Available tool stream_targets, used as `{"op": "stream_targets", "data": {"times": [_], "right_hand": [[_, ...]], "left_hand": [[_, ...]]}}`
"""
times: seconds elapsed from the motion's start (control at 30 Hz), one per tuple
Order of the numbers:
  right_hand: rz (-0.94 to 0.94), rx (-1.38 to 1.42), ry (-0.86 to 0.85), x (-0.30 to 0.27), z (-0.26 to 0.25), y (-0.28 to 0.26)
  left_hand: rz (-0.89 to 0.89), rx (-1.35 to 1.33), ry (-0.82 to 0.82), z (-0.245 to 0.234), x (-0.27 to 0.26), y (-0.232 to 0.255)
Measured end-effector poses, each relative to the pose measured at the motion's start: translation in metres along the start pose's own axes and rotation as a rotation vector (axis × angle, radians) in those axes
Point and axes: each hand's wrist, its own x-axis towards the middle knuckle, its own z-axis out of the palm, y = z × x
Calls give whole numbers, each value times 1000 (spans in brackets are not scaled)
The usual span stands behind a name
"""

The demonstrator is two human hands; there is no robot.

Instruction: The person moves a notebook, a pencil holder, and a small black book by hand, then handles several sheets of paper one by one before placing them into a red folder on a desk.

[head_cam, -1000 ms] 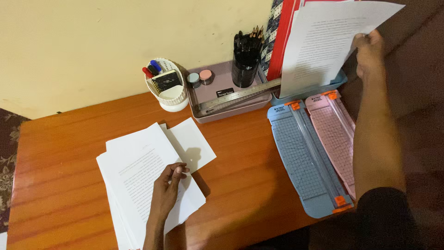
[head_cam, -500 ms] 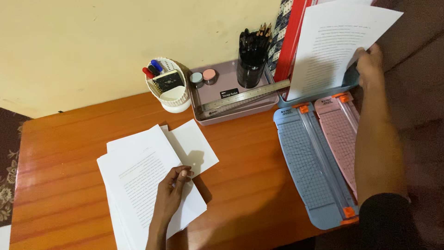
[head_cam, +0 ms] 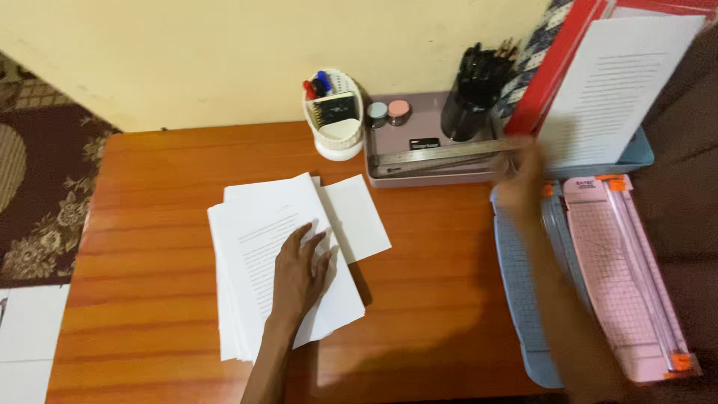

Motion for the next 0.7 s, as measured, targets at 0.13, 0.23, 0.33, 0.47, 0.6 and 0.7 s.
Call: {"op": "stream_targets", "data": {"times": [0.13, 0.23, 0.33, 0.47, 0.6, 0.7], "right_hand": [[355, 301, -477, -101, 103, -73], [454, 292, -648, -149, 156, -114], [524, 296, -697, -170, 173, -137], [579, 357, -658, -176, 184, -136], [602, 203, -650, -172, 182, -123], [575, 188, -638, -174, 182, -123]], "left_hand": [[31, 156, 11, 12, -9, -23], [36, 174, -33, 18, -23, -39], [55, 156, -43, 21, -28, -52], [52, 137, -68, 23, -32, -57], [20, 72, -77, 19, -34, -54], [15, 73, -85, 16, -35, -51]]}}
